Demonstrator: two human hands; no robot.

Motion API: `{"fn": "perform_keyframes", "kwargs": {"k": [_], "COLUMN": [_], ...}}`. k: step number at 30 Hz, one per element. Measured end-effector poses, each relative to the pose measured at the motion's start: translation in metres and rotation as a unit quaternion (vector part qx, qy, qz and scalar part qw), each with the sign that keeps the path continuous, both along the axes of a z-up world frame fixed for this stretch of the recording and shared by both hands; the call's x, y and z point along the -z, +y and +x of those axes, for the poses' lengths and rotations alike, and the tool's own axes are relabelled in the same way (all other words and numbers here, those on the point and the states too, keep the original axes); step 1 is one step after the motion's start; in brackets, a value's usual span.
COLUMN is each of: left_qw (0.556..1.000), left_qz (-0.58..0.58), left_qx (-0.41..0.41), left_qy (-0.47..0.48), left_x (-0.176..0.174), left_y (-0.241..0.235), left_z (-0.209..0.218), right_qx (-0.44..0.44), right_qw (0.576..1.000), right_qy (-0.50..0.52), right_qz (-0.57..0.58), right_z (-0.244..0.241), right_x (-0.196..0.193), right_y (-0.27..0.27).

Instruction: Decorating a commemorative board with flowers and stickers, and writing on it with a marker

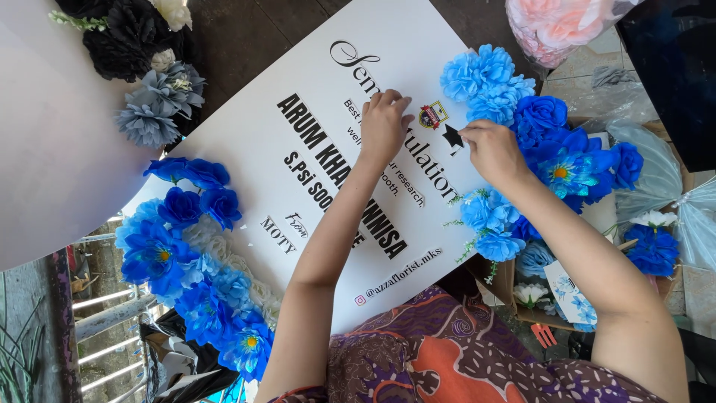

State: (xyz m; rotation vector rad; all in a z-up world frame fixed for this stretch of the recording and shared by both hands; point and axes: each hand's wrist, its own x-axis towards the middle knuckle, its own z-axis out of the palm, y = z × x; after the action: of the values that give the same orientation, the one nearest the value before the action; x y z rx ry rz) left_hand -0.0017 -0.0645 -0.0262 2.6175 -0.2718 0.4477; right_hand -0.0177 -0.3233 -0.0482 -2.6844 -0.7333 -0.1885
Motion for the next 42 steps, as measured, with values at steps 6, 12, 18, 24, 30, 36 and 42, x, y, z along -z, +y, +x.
{"fn": "perform_keyframes", "kwargs": {"k": [6, 12, 18, 24, 30, 36, 42], "left_qw": [0.993, 0.988, 0.989, 0.989, 0.990, 0.990, 0.992], "left_qz": [0.067, 0.123, 0.114, 0.103, 0.095, 0.097, 0.077], "left_qx": [0.101, 0.080, 0.086, 0.097, 0.100, 0.096, 0.097], "left_qy": [0.001, 0.037, 0.041, 0.046, 0.041, 0.036, 0.035], "left_x": [0.027, 0.044, 0.041, 0.039, 0.039, 0.042, 0.045], "left_y": [-0.016, -0.036, -0.034, -0.029, -0.028, -0.027, -0.026], "left_z": [-0.003, -0.012, -0.012, -0.011, -0.012, -0.012, -0.011], "right_qx": [-0.010, -0.020, -0.026, -0.025, -0.026, -0.021, -0.015], "right_qw": [1.000, 0.995, 0.997, 0.997, 0.998, 0.998, 0.999], "right_qy": [0.021, 0.092, 0.064, 0.069, 0.057, 0.054, 0.043], "right_qz": [0.009, 0.020, -0.018, 0.000, -0.005, 0.003, -0.024], "right_z": [0.009, -0.001, 0.003, 0.001, 0.002, 0.002, 0.009], "right_x": [-0.002, -0.012, 0.004, 0.003, 0.018, 0.023, 0.023], "right_y": [0.005, 0.021, 0.017, 0.020, 0.016, 0.018, 0.006]}}
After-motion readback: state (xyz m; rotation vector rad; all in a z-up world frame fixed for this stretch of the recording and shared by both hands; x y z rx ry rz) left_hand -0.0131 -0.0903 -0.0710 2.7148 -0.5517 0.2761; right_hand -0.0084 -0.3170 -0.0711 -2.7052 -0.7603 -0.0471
